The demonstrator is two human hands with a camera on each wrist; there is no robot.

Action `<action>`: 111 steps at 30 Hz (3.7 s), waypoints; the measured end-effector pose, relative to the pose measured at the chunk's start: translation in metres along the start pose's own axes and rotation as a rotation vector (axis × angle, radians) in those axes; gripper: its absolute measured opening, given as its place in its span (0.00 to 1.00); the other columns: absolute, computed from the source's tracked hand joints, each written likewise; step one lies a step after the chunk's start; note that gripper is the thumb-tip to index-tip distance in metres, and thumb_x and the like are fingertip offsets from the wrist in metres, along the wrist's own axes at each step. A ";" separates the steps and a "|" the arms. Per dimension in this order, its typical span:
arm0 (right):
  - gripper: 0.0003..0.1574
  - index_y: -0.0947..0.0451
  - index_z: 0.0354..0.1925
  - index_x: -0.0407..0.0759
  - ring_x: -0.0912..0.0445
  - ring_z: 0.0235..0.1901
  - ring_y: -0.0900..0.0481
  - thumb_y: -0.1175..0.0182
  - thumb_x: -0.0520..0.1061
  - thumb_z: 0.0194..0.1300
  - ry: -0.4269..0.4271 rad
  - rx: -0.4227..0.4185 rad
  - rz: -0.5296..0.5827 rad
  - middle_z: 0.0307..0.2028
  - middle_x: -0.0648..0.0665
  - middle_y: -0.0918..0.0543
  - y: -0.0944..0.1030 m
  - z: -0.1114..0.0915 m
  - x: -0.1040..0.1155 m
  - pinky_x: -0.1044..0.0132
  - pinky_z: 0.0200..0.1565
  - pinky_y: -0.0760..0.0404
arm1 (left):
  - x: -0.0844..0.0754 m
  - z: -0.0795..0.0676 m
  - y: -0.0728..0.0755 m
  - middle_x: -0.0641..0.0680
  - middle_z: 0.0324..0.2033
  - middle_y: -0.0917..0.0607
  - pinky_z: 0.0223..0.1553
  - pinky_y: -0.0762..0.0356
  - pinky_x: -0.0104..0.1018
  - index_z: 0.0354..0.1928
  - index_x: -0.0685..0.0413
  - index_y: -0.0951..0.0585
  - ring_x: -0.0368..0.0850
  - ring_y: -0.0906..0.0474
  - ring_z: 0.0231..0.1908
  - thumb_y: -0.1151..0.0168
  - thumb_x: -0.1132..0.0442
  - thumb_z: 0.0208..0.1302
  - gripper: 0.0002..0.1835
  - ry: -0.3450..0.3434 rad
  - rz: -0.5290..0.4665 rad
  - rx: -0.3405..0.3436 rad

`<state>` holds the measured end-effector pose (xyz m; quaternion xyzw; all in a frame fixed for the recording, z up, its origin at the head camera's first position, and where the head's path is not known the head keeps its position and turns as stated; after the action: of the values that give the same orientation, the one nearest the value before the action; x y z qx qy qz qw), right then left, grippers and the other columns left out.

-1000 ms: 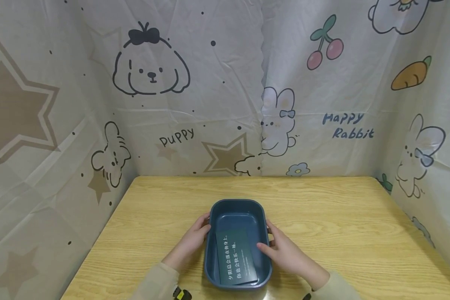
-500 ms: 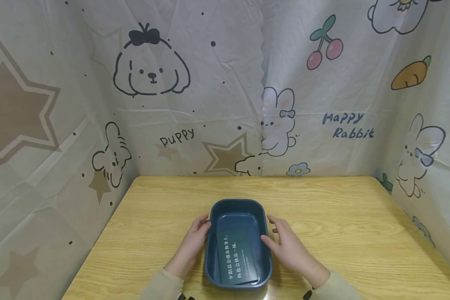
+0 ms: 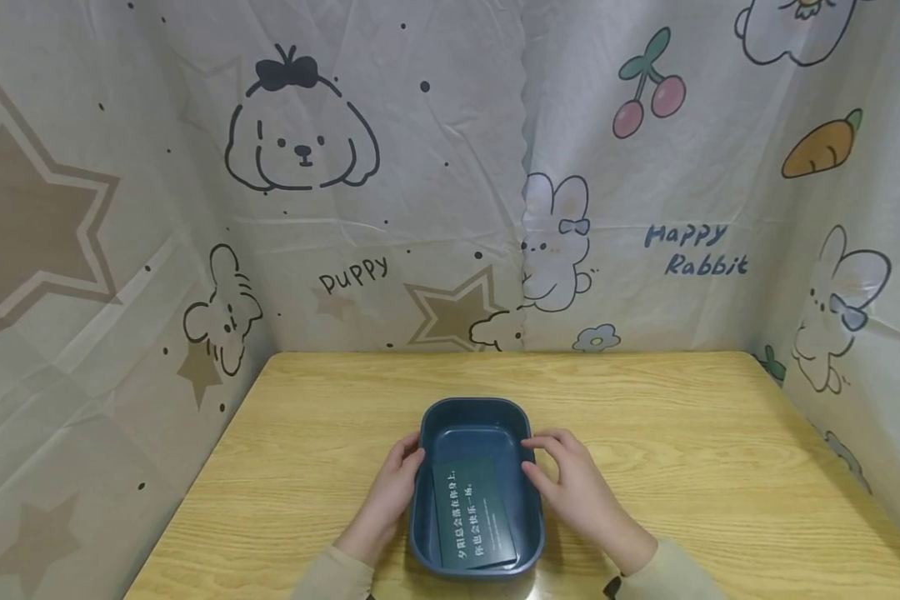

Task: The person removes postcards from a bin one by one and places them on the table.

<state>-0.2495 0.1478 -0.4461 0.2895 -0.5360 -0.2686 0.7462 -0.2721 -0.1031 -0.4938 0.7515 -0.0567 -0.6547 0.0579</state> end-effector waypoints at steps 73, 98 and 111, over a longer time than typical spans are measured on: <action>0.18 0.15 0.54 0.46 0.46 0.54 0.29 0.29 0.47 0.67 0.015 0.007 -0.111 0.51 0.43 0.22 -0.013 0.014 0.010 0.51 0.53 0.24 | 0.012 -0.005 0.001 0.67 0.77 0.39 0.78 0.51 0.64 0.77 0.60 0.38 0.68 0.51 0.79 0.55 0.59 0.81 0.27 -0.012 -0.113 0.058; 0.21 0.12 0.48 0.43 0.50 0.44 0.22 0.26 0.55 0.62 0.292 0.412 -0.463 0.43 0.45 0.18 -0.068 0.054 0.045 0.53 0.49 0.16 | 0.016 -0.006 0.003 0.68 0.78 0.41 0.77 0.48 0.63 0.77 0.62 0.38 0.67 0.51 0.79 0.54 0.61 0.81 0.27 -0.012 -0.157 0.099; 0.26 0.12 0.46 0.42 0.54 0.38 0.21 0.21 0.56 0.54 0.226 0.516 -0.523 0.41 0.46 0.18 -0.078 0.057 0.043 0.57 0.46 0.15 | 0.017 -0.006 0.004 0.67 0.78 0.41 0.78 0.53 0.65 0.77 0.60 0.37 0.68 0.54 0.79 0.54 0.60 0.82 0.27 0.004 -0.133 0.088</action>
<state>-0.2986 0.0557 -0.4595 0.6227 -0.4083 -0.2726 0.6093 -0.2640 -0.1097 -0.5085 0.7567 -0.0353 -0.6525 -0.0186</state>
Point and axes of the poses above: each hand's wrist, its own z-axis towards the middle knuckle, its own y-axis out of the back of the hand, x = y × z, the point moved 7 cm from there along z, towards the middle knuckle
